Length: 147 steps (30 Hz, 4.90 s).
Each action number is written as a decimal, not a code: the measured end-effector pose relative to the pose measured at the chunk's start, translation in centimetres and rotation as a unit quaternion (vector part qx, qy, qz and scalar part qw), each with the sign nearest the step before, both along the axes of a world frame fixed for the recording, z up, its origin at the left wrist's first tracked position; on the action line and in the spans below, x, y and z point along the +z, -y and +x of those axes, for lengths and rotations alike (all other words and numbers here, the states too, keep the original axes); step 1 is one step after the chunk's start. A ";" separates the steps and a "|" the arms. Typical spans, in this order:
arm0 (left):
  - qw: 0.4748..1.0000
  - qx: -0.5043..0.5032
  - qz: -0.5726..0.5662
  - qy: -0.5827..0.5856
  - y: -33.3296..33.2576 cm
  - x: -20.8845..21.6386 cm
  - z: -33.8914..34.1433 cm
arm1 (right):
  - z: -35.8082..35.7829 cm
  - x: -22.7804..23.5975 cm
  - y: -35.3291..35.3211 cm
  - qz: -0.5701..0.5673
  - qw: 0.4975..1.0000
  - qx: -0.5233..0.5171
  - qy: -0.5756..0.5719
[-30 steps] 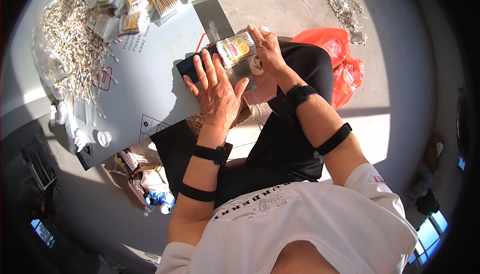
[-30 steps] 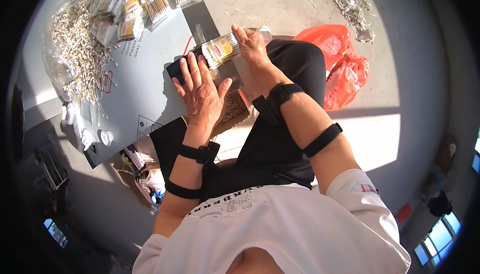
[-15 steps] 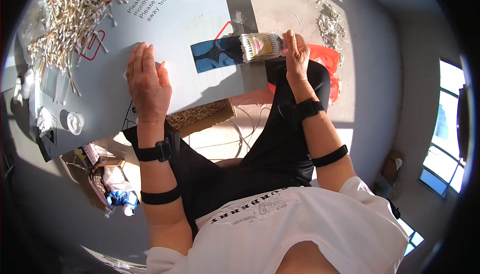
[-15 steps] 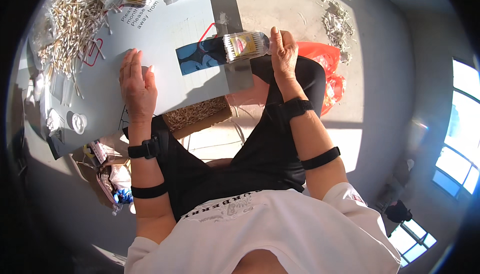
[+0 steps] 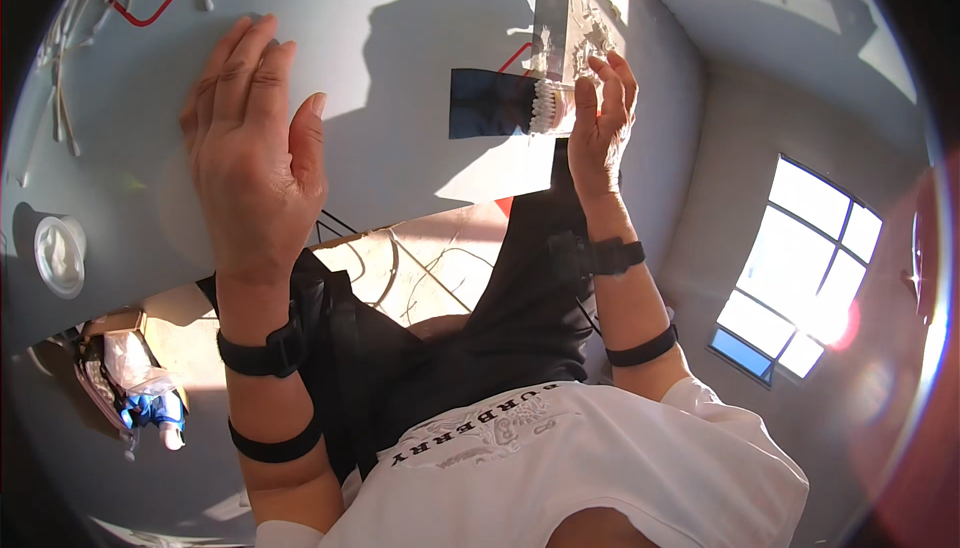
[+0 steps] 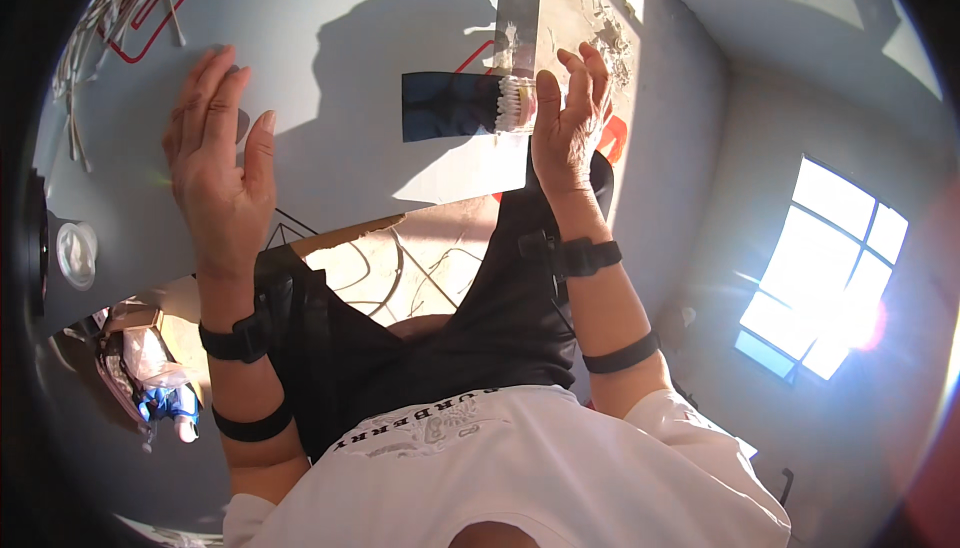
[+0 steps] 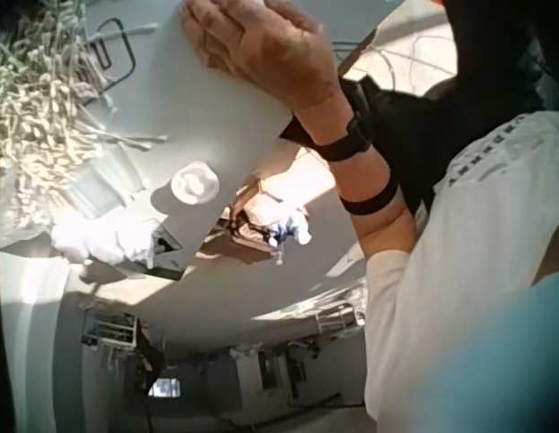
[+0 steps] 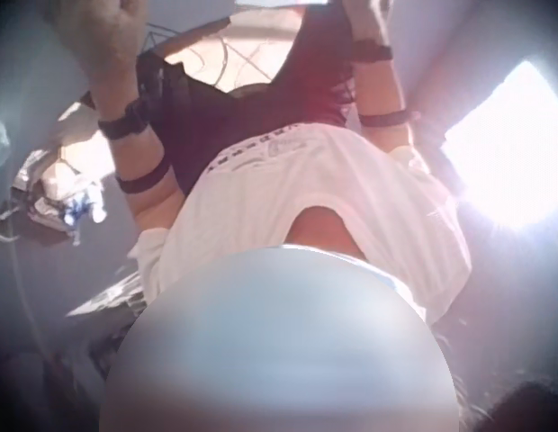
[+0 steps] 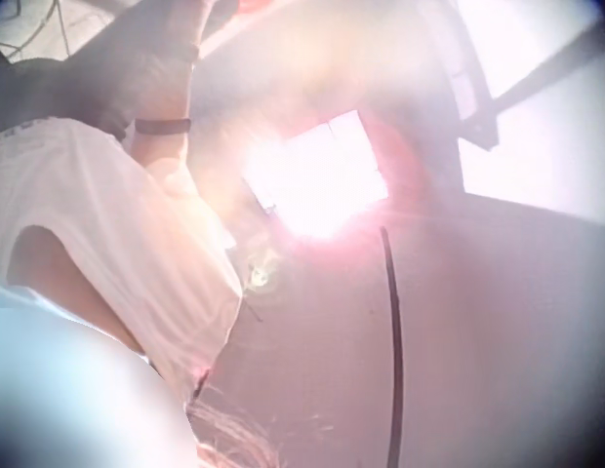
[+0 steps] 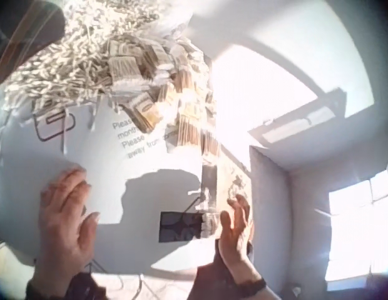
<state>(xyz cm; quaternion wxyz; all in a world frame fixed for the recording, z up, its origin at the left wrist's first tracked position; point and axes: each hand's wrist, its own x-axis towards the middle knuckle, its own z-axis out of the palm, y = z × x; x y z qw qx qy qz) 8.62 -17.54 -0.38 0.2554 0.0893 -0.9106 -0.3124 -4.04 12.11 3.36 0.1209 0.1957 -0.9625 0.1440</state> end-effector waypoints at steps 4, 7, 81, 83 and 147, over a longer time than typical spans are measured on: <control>1.000 -0.001 0.024 -0.003 0.0 -0.1 0.0 | -0.9 -0.8 0.1 0.000 1.000 -0.014 0.013; 1.000 0.000 0.028 0.009 0.1 0.1 0.1 | -1.3 -1.2 0.2 -0.013 1.000 -0.012 0.021; 1.000 -0.007 -0.001 0.028 0.0 1.2 -0.4 | -1.5 -3.2 3.5 0.062 0.990 -0.122 0.034; 0.999 -0.016 -0.013 0.027 -0.1 0.7 -0.3 | -1.5 -3.0 3.0 0.033 0.990 -0.134 0.038; 0.935 -0.221 -0.202 0.193 -21.5 1.0 -8.0 | 0.5 -5.7 -2.4 -0.814 0.248 -0.227 0.473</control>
